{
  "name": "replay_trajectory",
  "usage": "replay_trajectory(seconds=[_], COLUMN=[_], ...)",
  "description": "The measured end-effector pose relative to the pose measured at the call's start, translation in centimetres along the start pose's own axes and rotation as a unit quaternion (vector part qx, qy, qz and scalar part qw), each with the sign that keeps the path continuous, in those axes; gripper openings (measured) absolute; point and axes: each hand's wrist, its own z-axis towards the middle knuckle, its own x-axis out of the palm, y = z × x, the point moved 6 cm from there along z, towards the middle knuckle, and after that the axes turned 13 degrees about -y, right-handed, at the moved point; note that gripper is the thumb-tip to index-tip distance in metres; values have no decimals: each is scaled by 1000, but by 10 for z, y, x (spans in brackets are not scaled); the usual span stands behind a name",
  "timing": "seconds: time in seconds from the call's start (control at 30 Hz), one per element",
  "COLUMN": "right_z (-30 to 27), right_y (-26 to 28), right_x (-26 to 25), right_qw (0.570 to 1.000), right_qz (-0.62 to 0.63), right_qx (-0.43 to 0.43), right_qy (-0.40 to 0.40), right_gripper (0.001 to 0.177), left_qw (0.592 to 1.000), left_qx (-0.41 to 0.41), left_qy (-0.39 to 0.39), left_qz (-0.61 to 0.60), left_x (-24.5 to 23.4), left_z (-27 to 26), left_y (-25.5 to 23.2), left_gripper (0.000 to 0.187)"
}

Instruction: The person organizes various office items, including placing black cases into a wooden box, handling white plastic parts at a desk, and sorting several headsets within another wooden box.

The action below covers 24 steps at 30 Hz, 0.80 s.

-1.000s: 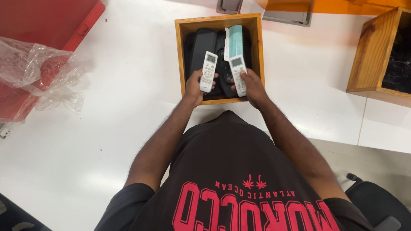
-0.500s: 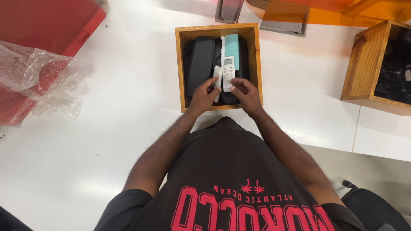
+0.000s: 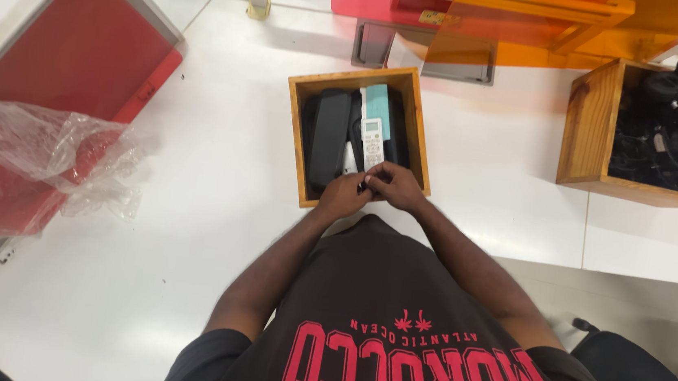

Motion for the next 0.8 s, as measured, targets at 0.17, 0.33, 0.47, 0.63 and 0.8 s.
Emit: replay_trajectory(seconds=[0.17,0.33,0.47,0.63,0.8], right_z=[8,14,15,19,-8], right_y=[-8,-23,-29,-24,1], right_x=[-3,0,5,0,-11], right_qw=[994,999,996,989,986], right_qz=[-82,-35,3,-81,-62], right_qx=[-74,-40,-84,-121,-149], right_qy=[-23,-8,17,-29,-48], right_gripper=[24,25,25,31,27], left_qw=[1000,1000,999,998,993], left_qx=[2,-6,12,-28,-62], left_qy=[0,13,17,48,96], left_qz=[-9,-18,-35,-19,22], left_x=[0,0,0,-5,-15], left_z=[0,3,3,5,-3], left_y=[2,2,-2,-19,-52], left_gripper=[32,38,47,41,49])
